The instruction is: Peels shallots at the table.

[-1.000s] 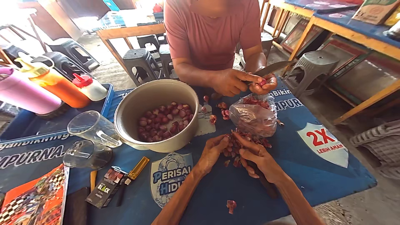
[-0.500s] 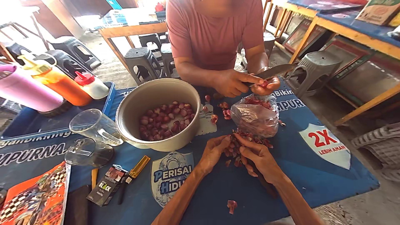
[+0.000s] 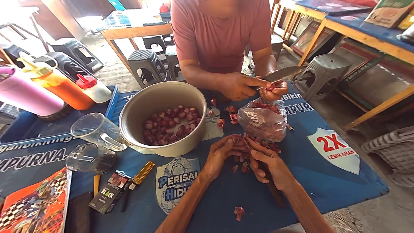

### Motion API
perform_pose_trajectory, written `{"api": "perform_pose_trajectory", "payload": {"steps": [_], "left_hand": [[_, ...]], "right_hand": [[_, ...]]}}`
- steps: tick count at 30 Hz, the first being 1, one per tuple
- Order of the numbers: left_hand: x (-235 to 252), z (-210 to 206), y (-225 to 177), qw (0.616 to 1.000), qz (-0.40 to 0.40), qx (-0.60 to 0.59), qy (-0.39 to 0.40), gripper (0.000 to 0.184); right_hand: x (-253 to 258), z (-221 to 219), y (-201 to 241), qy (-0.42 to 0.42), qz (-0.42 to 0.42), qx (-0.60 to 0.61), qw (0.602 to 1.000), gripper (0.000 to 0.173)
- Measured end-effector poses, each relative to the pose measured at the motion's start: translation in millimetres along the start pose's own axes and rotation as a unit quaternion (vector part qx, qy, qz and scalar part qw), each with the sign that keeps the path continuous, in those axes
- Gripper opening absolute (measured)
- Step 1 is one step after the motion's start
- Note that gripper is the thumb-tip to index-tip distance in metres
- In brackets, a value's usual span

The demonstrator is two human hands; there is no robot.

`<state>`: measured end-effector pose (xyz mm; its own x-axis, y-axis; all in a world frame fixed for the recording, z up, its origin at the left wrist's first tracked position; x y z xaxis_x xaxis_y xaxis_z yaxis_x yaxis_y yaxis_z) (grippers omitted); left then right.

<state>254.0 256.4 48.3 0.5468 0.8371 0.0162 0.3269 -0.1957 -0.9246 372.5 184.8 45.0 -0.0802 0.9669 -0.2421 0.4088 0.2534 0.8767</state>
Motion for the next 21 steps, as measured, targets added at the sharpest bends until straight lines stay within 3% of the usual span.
{"api": "perform_pose_trajectory", "payload": {"steps": [14,21], "left_hand": [[2,1,5,0.999,0.026,-0.038,-0.001,0.031],[-1,-3,3,0.999,0.026,-0.035,-0.001,0.025]], "right_hand": [[1,10,8,-0.055,0.054,-0.011,0.997,0.051],[0,-16,10,0.05,0.078,-0.075,0.993,0.059]]}}
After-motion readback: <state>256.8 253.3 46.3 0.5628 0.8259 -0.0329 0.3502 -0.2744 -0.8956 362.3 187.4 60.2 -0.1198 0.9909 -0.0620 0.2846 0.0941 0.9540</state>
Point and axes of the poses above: each hand's wrist, its own x-axis towards the middle knuckle, its own z-axis out of the back of the hand, y = z × x, the point moved 10 cm from there along x, towards the middle knuckle, and after that the axes turned 2 degrees about -z, right-handed, at the moved point
